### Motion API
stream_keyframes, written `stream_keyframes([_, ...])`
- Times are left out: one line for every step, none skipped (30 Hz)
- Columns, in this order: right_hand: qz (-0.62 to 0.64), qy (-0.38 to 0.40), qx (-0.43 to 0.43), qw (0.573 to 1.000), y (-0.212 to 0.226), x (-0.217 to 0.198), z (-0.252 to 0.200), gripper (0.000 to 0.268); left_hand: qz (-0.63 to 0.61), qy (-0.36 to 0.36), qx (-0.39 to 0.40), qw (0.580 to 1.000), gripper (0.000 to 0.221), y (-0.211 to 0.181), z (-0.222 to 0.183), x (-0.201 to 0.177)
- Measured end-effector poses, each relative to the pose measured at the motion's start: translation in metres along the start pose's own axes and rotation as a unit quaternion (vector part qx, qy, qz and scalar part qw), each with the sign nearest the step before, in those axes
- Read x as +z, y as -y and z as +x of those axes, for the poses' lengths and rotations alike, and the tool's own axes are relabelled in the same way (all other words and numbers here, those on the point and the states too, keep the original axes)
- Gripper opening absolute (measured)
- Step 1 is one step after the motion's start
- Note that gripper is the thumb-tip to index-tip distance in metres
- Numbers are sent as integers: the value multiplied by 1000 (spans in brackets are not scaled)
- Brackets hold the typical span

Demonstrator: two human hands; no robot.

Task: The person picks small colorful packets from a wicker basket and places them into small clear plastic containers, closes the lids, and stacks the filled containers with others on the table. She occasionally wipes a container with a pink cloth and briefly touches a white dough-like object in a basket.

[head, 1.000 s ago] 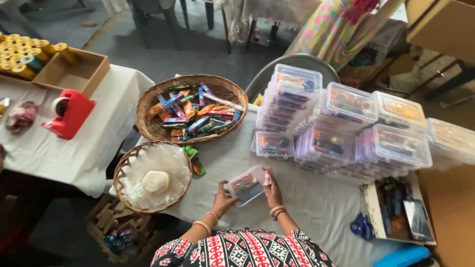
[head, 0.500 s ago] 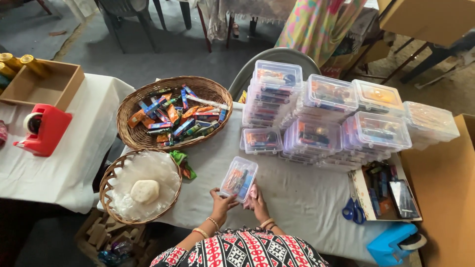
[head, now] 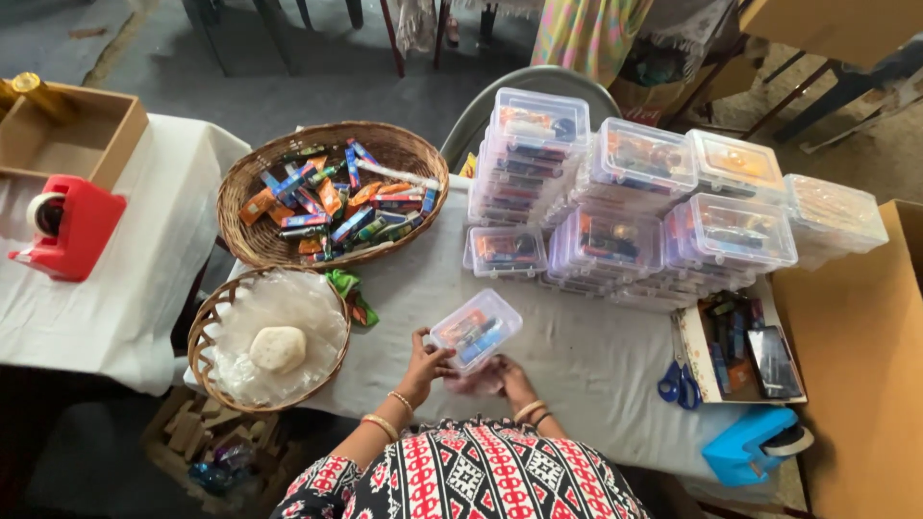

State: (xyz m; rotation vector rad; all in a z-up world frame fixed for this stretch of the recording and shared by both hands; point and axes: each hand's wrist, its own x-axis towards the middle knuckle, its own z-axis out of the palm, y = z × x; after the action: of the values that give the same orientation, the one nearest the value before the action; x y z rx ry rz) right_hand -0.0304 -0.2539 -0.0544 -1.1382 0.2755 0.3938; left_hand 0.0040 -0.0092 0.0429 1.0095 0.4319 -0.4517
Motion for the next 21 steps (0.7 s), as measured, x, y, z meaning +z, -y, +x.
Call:
stream_keyframes([0, 0, 3, 1000, 8, -5, -3, 22, -1, -2, -2, 1000, 78, -2, -6, -3])
stream_keyframes([16, -60, 13, 998, 17, -10, -6, 21, 23, 12, -11, 1000, 79, -4, -12, -6])
stream_keyframes([32, -120, 22, 992, 25, -14, -8, 19, 48, 26, -20, 998, 79, -8, -18, -8])
stream_keyframes([32, -120, 25, 992, 31, -16, -11, 19, 47, 24, -22, 998, 79, -6, -21, -15])
stream_keyframes([20, -172, -15, 985, 38, -20, -14, 18, 37, 23, -26, 999, 80, -5, -23, -20])
stream_keyframes([8, -224, -54, 973, 45, -23, -16, 18, 26, 22, -29, 999, 80, -3, -24, -26])
stream_keyframes([7, -225, -52, 973, 47, -28, -17, 18, 24, 21, -31, 999, 80, -3, -26, -29])
stream_keyframes([-46, -270, -119, 954, 49, -33, -17, 18, 56, 10, -20, 998, 81, -3, -27, -32])
stream_keyframes([-98, -312, -184, 927, 51, -37, -16, 18, 87, -1, -7, 996, 81, -4, -29, -36])
stream_keyframes([-100, -311, -182, 927, 62, -19, -20, 18, 85, -3, -8, 996, 81, -4, -30, -36])
stream_keyframes([-144, -266, -221, 927, 74, -1, -23, 19, 117, -1, -4, 993, 81, -5, -31, -36])
stream_keyframes([-187, -218, -259, 922, 86, 18, -27, 20, 148, 0, 1, 989, 82, -6, -31, -36])
stream_keyframes([-188, -218, -258, 922, 83, 35, -28, 20, 147, 0, 0, 989, 82, 2, -27, -35])
stream_keyframes([-258, -77, -223, 937, 79, 52, -29, 18, 194, 20, 13, 981, 81, 10, -23, -34])
stream_keyframes([-322, 66, -181, 927, 76, 69, -29, 23, 240, 41, 26, 969, 79, 18, -18, -33])
stream_keyframes([-322, 66, -180, 927, 86, 90, -34, 23, 239, 41, 25, 970, 79, 23, -17, -31])
stream_keyframes([-491, 70, -317, 808, 96, 111, -40, 24, 276, 47, 29, 960, 78, 28, -16, -30])
stream_keyframes([-630, 69, -436, 639, 106, 132, -46, 28, 312, 53, 33, 948, 77, 33, -15, -29])
stream_keyframes([-630, 69, -434, 640, 98, 122, -41, 28, 312, 53, 31, 948, 77, 31, -16, -30])
stream_keyframes([-645, 59, -406, 645, 91, 112, -36, 33, 315, 63, 36, 946, 79, 30, -17, -31])
stream_keyframes([-659, 48, -377, 649, 83, 101, -31, 37, 319, 74, 41, 944, 81, 28, -18, -33])
